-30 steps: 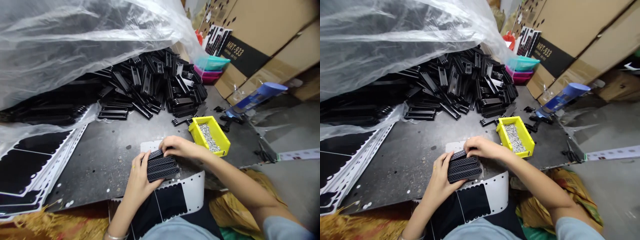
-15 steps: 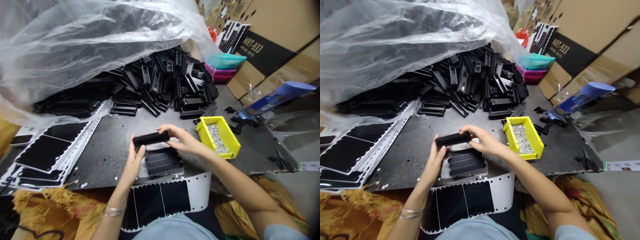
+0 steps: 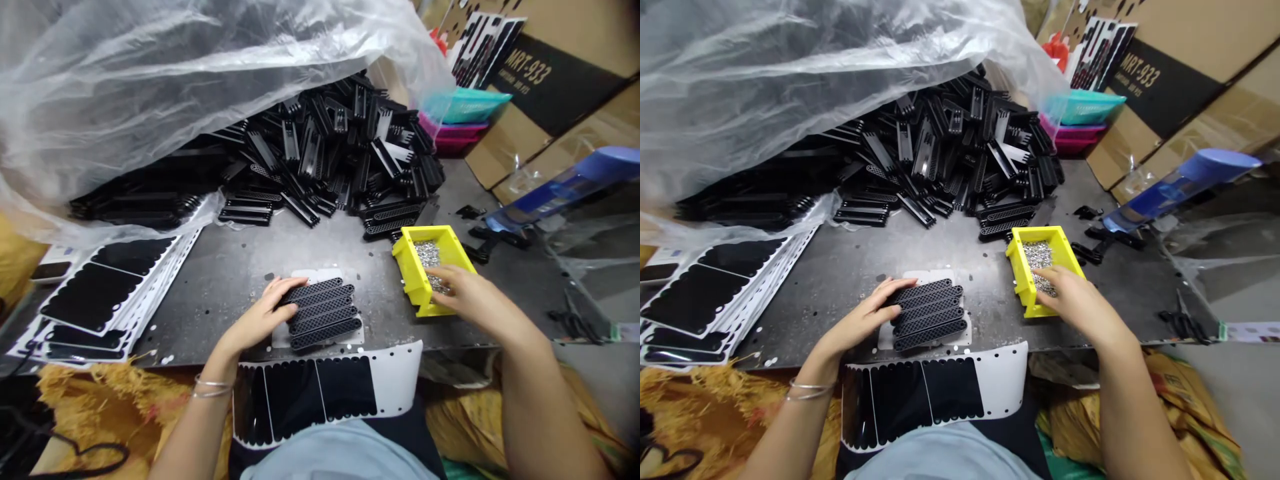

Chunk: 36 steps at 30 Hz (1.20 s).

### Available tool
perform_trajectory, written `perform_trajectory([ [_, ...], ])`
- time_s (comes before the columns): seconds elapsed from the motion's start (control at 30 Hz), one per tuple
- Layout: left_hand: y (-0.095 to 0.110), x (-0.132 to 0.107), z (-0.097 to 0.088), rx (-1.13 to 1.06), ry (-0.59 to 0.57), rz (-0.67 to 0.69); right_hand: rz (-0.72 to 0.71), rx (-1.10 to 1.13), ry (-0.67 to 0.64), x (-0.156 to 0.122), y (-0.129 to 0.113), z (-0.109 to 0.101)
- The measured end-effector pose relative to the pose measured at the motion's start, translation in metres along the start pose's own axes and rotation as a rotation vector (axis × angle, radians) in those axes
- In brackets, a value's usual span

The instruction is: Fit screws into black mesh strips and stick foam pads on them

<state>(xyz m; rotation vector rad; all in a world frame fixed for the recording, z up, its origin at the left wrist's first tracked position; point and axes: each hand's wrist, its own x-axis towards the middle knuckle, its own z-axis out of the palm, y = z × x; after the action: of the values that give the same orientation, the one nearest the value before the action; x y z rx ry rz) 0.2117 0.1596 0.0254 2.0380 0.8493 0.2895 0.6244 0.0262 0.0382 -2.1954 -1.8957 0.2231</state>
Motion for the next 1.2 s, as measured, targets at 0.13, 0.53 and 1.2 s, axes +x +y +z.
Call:
perform_trajectory([
  [0.13,0.030,0.001,0.031,0.302,0.051,0.033,0.079,-0.129,-0.169,0.020,0.005,0.014],
  [0.53,0.033,0.006,0.051,0.495,0.185,0.144,0.011,-0.056,-0.201,0.030,0.005,0.010],
  [1.2,0.014,-0.019,0.072,0.292,0.315,-0.004,-0.594,0.284,0.222,0.003,-0.186,0.080],
])
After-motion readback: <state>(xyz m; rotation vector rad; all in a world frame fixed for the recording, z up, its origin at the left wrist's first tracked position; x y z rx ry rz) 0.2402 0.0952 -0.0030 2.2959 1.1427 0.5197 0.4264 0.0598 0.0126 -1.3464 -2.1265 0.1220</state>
